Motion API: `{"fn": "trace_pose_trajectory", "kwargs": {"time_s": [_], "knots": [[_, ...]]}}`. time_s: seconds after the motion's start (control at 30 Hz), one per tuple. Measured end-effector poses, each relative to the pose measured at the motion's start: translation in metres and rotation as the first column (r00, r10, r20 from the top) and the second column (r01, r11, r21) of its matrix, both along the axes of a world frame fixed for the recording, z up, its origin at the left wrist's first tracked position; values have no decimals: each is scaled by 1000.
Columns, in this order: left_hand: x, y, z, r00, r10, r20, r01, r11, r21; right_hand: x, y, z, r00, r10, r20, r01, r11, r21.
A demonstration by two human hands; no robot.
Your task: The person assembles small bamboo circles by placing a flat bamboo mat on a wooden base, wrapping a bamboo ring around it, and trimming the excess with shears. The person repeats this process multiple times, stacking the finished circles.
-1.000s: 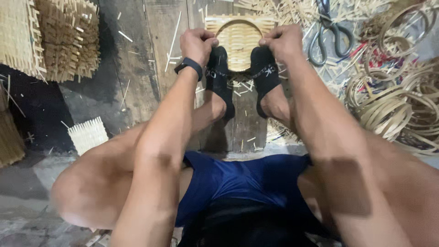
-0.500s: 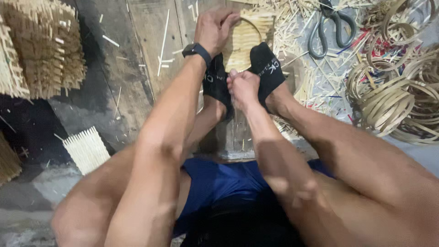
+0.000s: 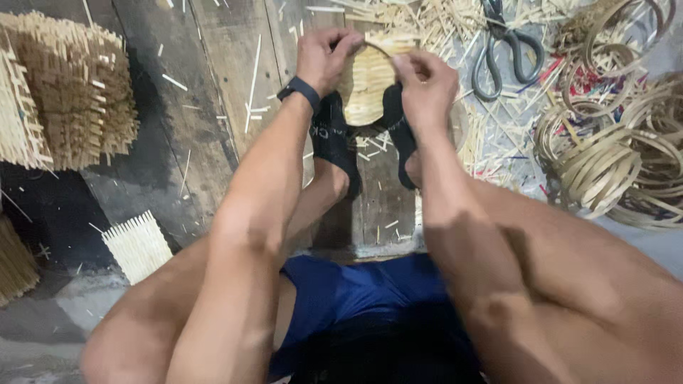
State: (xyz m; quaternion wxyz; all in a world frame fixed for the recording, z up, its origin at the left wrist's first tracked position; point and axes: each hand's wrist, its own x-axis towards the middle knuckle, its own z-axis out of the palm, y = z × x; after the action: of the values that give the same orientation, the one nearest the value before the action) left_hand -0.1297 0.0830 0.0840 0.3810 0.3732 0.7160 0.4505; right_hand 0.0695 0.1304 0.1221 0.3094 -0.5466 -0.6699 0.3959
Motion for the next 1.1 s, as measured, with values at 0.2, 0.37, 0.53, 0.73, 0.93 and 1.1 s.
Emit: {"fn": "trace_pose_trajectory", "kwargs": {"time_s": [0.2,0.37,0.53,0.73,0.93,1.1], "knots": [[4,1,-15,929,101,357,-105,994,-11,-6,22,-41,1000,24,9,-21,967,-256],[-3,1,-16,919,90,383,-56,994,-97,-2,33,-39,990,127,-61,-140,928,-346],[-6,0,-8,735,161,659,-192,981,-26,-43,46,-21,964,261,-48,-265,940,-214],[35,-56,-5,850,504,-156,-497,864,80,-78,24,-12,895,422,141,-395,899,-188],[29,-69,-18,824,551,133,-511,824,-245,-84,21,0,897,368,245,-336,928,-162],[-5,-45,5,949,299,103,-286,950,-125,-73,46,-9,923,384,-13,-383,918,-104]]}}
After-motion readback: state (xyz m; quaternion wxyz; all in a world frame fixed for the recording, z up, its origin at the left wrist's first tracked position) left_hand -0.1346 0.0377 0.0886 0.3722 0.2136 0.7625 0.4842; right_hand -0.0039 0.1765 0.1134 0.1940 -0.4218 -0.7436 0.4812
